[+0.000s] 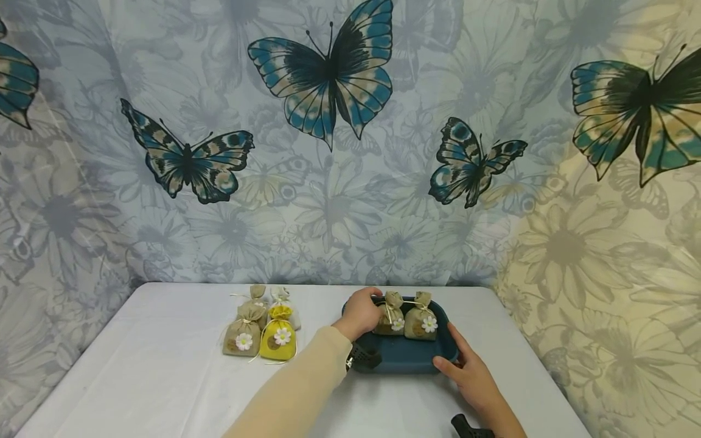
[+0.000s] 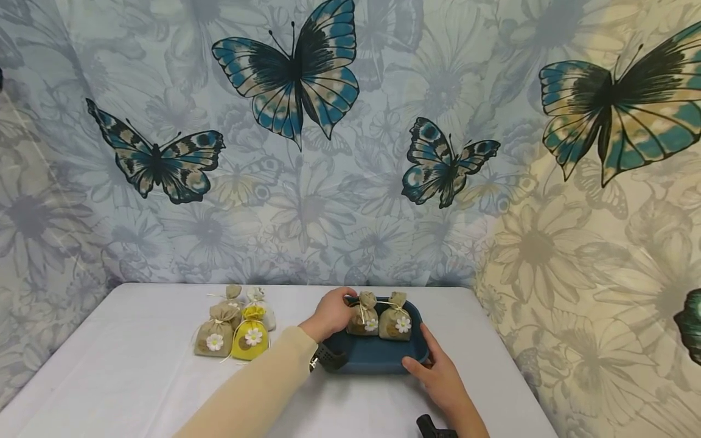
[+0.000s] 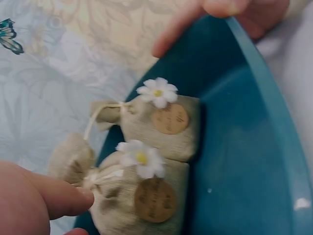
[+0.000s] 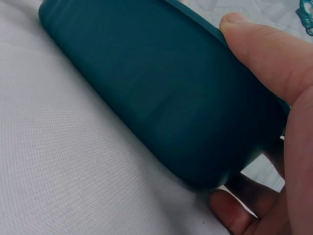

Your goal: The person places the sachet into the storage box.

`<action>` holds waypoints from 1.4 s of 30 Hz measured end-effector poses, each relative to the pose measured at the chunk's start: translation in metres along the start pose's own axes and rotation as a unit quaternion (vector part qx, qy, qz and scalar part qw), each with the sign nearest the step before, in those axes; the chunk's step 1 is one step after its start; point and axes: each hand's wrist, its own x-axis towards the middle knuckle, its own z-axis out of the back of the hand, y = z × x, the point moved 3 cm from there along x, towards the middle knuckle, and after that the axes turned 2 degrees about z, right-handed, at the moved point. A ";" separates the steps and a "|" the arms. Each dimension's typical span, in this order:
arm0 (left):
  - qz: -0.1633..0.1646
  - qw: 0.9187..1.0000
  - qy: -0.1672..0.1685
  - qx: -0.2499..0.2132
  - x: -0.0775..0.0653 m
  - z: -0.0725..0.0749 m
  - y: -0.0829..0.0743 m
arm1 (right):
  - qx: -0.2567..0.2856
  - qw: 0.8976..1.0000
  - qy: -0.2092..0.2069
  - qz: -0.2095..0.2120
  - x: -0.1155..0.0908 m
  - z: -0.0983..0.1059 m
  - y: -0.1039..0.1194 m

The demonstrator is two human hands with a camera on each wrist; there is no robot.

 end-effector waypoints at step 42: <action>-0.092 0.993 0.038 -0.067 -0.120 0.236 0.121 | -0.022 1.000 -0.001 -0.001 0.001 0.000 0.002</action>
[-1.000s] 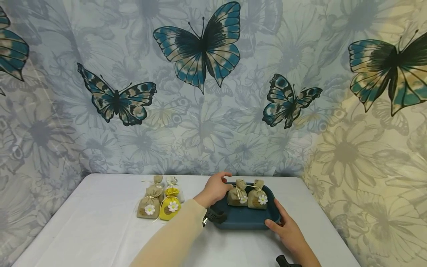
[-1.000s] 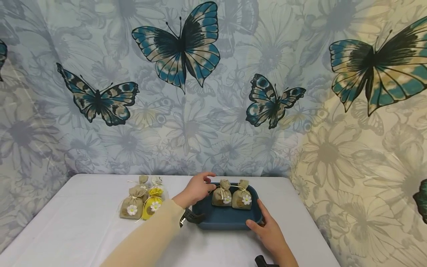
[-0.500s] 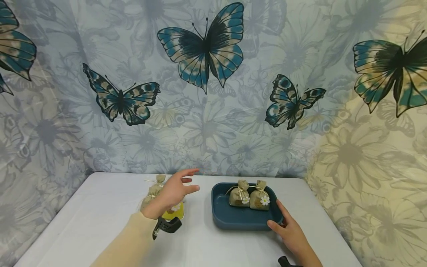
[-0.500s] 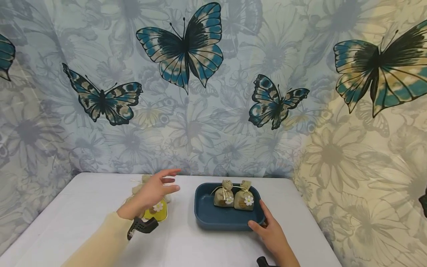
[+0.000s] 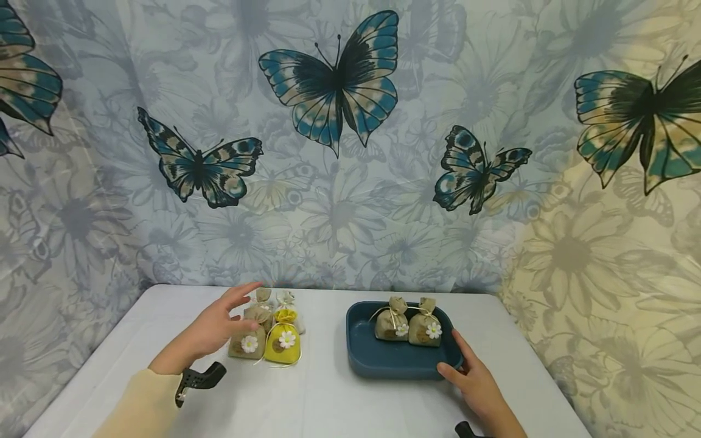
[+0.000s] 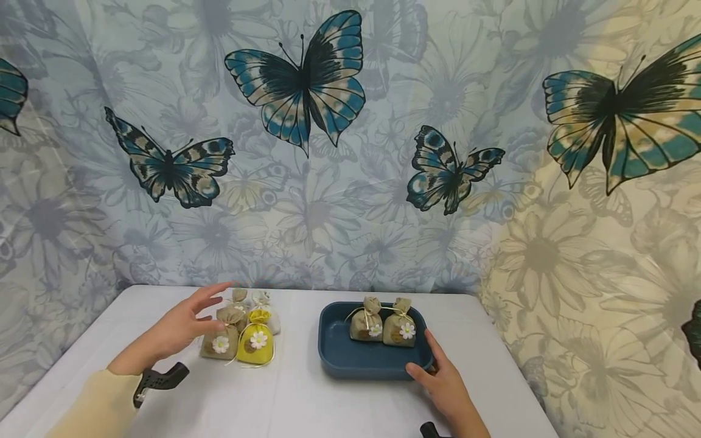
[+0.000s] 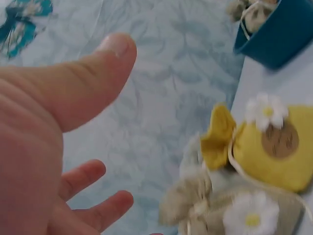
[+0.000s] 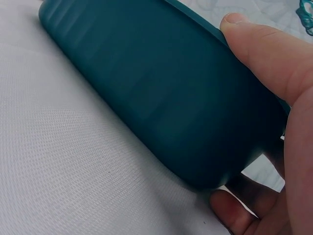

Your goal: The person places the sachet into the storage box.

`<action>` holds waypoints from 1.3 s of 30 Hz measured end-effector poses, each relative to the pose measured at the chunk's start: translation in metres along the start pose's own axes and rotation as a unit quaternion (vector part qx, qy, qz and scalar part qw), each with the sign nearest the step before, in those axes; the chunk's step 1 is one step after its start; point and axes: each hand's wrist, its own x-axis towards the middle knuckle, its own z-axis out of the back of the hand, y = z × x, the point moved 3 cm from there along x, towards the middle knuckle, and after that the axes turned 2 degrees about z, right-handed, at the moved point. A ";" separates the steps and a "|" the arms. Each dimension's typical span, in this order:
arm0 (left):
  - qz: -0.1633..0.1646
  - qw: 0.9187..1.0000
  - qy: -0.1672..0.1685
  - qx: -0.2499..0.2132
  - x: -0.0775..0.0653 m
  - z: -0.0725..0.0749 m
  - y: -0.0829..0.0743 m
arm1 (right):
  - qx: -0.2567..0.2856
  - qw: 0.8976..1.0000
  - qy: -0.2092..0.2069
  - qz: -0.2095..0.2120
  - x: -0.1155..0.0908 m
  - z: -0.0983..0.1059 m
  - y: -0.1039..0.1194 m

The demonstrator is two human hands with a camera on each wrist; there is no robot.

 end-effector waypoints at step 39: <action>0.067 0.997 0.013 -0.031 -0.024 -0.001 0.086 | 0.010 1.000 -0.006 -0.002 -0.001 0.000 0.000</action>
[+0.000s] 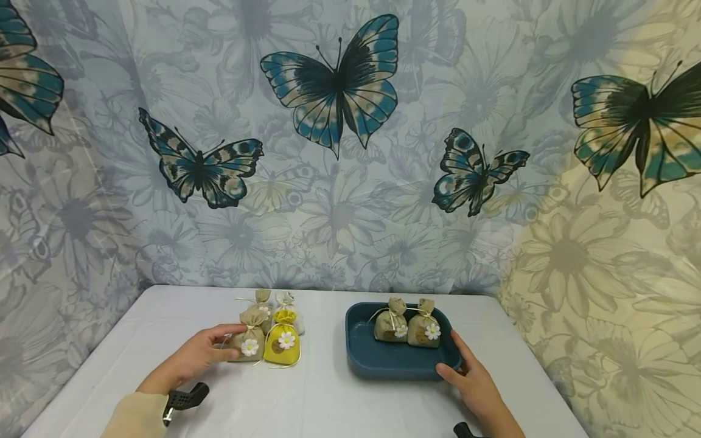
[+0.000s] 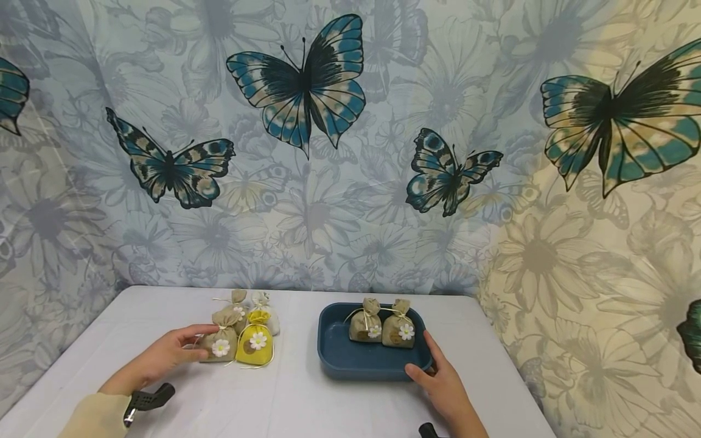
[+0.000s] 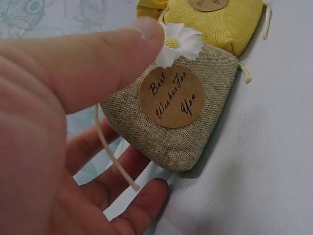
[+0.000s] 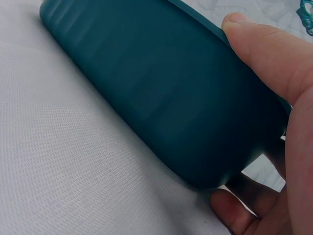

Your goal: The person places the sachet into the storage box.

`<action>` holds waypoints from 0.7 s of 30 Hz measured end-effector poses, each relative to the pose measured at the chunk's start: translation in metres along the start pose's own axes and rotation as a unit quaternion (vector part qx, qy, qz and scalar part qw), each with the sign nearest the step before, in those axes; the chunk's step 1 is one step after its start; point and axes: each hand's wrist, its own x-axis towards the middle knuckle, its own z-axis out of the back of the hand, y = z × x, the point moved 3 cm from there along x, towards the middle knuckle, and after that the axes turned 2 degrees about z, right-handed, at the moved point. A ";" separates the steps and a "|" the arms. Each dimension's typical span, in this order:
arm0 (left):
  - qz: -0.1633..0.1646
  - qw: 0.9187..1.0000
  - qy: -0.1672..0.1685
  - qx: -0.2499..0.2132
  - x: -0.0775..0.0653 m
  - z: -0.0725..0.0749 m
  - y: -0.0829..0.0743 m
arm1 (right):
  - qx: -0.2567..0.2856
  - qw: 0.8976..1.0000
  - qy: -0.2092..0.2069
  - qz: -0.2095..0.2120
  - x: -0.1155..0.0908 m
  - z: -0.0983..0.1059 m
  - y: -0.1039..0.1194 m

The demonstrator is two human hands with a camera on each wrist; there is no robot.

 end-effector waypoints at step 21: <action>-0.016 0.999 0.032 0.033 0.002 -0.008 -0.005 | -0.018 1.000 -0.001 0.012 0.000 0.000 0.001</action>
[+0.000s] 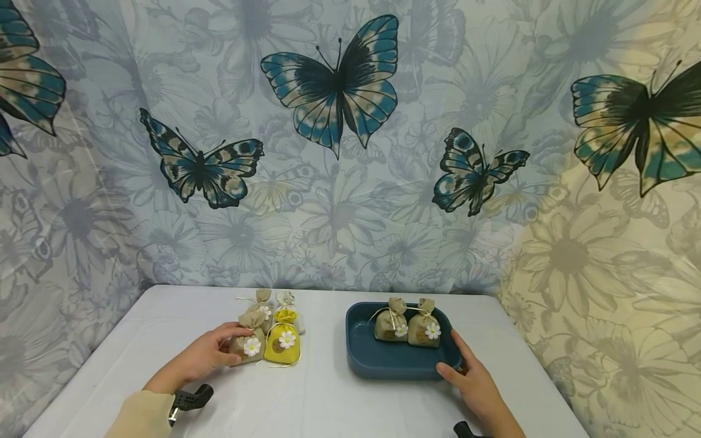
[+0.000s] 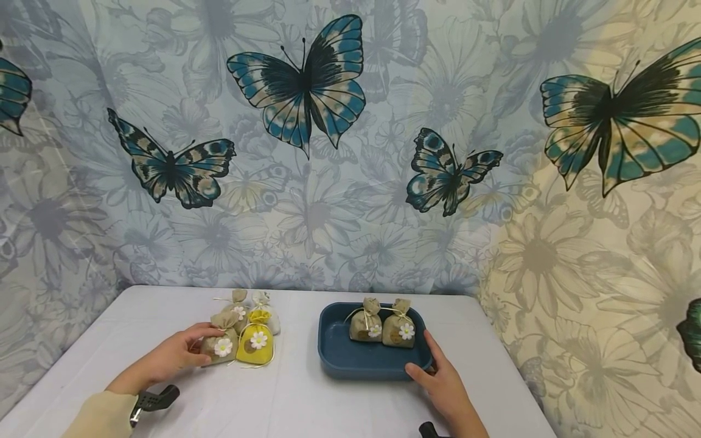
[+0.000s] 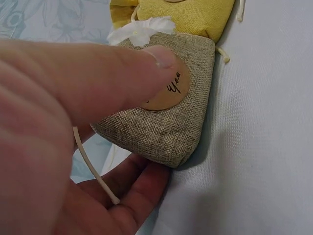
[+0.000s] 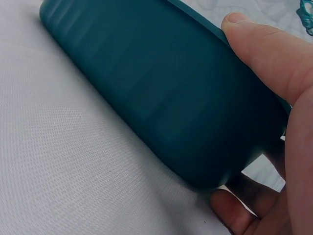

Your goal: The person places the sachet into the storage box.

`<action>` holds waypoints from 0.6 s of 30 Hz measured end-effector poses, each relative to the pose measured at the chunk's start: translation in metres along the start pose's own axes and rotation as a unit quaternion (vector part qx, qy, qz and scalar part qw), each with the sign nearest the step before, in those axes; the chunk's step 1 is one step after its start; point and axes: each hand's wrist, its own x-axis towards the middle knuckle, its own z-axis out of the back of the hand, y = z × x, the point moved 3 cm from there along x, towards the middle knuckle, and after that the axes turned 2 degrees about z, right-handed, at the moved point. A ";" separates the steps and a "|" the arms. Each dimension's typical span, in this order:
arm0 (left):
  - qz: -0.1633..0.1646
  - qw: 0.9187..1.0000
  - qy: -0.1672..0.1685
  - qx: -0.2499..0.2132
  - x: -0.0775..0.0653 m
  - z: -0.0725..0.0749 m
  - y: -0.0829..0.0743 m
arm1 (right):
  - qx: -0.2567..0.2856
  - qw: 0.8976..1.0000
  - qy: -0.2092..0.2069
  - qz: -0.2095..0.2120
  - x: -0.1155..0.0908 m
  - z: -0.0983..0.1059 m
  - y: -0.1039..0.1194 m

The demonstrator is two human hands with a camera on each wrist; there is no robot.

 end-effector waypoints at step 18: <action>0.055 0.996 -0.044 0.048 0.000 -0.005 0.001 | 0.017 1.000 -0.003 0.004 -0.002 0.000 0.001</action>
